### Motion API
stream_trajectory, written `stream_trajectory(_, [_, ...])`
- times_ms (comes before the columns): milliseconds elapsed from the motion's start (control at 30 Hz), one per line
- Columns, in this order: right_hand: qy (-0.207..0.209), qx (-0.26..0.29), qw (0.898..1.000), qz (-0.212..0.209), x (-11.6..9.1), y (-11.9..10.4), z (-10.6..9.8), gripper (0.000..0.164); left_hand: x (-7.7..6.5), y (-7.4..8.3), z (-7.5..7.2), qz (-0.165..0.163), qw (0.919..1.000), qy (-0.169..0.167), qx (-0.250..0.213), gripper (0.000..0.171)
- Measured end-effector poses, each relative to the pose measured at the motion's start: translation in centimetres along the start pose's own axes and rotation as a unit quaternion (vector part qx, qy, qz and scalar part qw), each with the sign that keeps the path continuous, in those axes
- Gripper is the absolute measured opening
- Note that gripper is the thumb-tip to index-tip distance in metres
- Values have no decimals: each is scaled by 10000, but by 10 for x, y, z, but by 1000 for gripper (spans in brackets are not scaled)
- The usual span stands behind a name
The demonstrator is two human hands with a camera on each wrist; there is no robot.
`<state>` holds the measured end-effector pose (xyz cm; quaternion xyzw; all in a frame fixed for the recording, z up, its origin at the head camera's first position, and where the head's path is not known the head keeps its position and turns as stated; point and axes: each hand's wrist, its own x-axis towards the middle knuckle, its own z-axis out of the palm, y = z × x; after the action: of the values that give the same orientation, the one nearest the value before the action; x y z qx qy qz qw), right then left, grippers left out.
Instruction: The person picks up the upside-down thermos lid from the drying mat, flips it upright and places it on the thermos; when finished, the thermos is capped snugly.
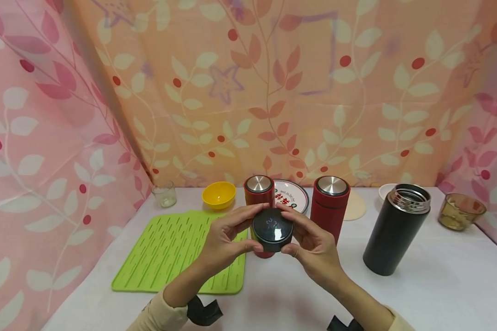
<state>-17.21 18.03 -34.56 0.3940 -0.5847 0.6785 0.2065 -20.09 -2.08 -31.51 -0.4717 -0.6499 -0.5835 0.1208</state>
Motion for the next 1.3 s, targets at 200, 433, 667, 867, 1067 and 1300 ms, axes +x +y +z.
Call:
stream_trajectory(200, [32, -262, 9989, -392, 0, 2, -2, 57, 3, 3, 5, 85, 9980, 4, 633, 71])
stream_trajectory(433, [13, -306, 9987, -395, -4, 2, -9, 57, 3, 2, 9, 78, 9986, -52, 528, 70])
stream_trajectory(667, [-113, -553, 9966, -601, -3, -3, -20, 62, -1, 1, 15, -36, 9997, 196, 156, 66])
stream_trajectory(867, [483, -508, 9908, -1155, 5, -25, -50, 61, -2, 2, 14, -227, 9974, 687, 33, 64])
stream_trajectory(1067, [1587, -1179, 9624, -1862, 3, -51, -81, 63, -3, 0, 13, -277, 9959, 861, -94, 62])
stream_trajectory(1300, [2811, -3780, 8817, -265, -28, -54, -133, 62, 2, -2, 16, -327, 9944, 995, -100, 61])
